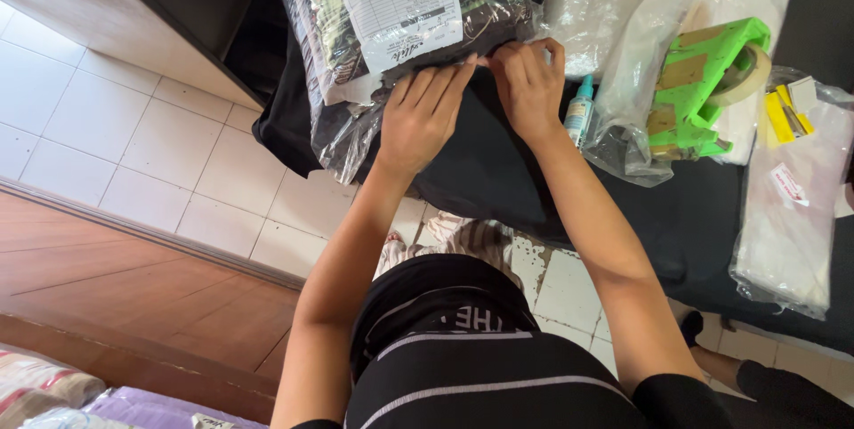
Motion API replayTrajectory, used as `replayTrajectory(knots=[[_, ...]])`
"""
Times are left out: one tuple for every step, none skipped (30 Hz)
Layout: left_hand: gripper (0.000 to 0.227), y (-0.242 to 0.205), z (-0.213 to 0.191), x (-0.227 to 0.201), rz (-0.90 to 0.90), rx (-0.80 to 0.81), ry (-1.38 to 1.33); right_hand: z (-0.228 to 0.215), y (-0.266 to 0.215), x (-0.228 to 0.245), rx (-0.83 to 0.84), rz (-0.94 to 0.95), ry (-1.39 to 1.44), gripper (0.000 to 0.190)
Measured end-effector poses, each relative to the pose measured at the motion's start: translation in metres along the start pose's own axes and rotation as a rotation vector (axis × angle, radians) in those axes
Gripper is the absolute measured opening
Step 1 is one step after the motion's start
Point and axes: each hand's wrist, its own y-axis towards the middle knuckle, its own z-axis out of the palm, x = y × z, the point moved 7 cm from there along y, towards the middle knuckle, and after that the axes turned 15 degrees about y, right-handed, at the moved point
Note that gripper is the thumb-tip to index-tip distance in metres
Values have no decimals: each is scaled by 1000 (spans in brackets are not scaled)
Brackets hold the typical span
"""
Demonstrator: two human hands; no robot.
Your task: The person smooths a patterned garment inside a clear plastic bag on a table, then uses a green tape dispenser to apply clear tape to seal the bag's opening. The person presses the tape down firmly to secure the package.
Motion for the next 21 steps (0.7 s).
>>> replayTrajectory(knots=[[39, 0, -4, 3, -12, 5, -43, 0, 0, 1, 2, 10, 11, 31], [41, 0, -8, 5, -25, 8, -86, -2, 0, 1, 6, 18, 21, 31], [42, -1, -11, 6, -39, 10, -129, -3, 1, 1, 9, 27, 31, 31], [42, -1, -14, 8, -50, 19, -148, -5, 3, 0, -7, 43, 54, 35], [43, -2, -16, 9, -61, 28, -167, -7, 6, 0, -23, 60, 77, 39], [43, -4, -18, 9, -72, 40, -189, -10, 7, 0, -37, 80, 99, 44], [43, -5, -20, 8, -79, 42, -174, -12, 7, -6, -36, 172, 104, 50], [44, -6, -22, 9, -84, 43, -158, -15, 8, -14, -37, 262, 108, 57], [44, -7, -22, 9, -90, 44, -143, -17, 8, -22, -37, 353, 112, 64], [44, -9, -23, 9, -102, 47, -151, -15, 7, -31, -22, 466, 237, 66], [43, -10, -24, 9, -114, 50, -159, -12, 5, -41, -7, 578, 363, 67], [43, -10, -24, 11, -126, 51, -164, -7, 6, -51, 9, 686, 492, 69], [43, -10, -26, 13, -133, 48, -168, -7, 8, -54, 1, 698, 544, 67], [43, -12, -28, 14, -141, 46, -172, -7, 9, -58, -4, 710, 597, 65], [43, -13, -29, 16, -150, 44, -176, -8, 12, -61, -9, 722, 649, 63], [43, -15, -32, 17, -158, 41, -181, -12, 15, -62, -6, 685, 635, 61], [43, -18, -34, 19, -165, 38, -185, -16, 19, -63, -2, 648, 621, 60], [43, -21, -37, 20, -169, 38, -190, -19, 21, -60, 0, 614, 608, 59], [43, -25, -41, 22, -197, 28, -177, -19, 21, -57, 29, 614, 582, 61], [43, -28, -44, 25, -221, 13, -164, -20, 22, -54, 54, 611, 555, 64], [43, -30, -47, 28, -246, -1, -150, -21, 23, -50, 79, 607, 528, 66]])
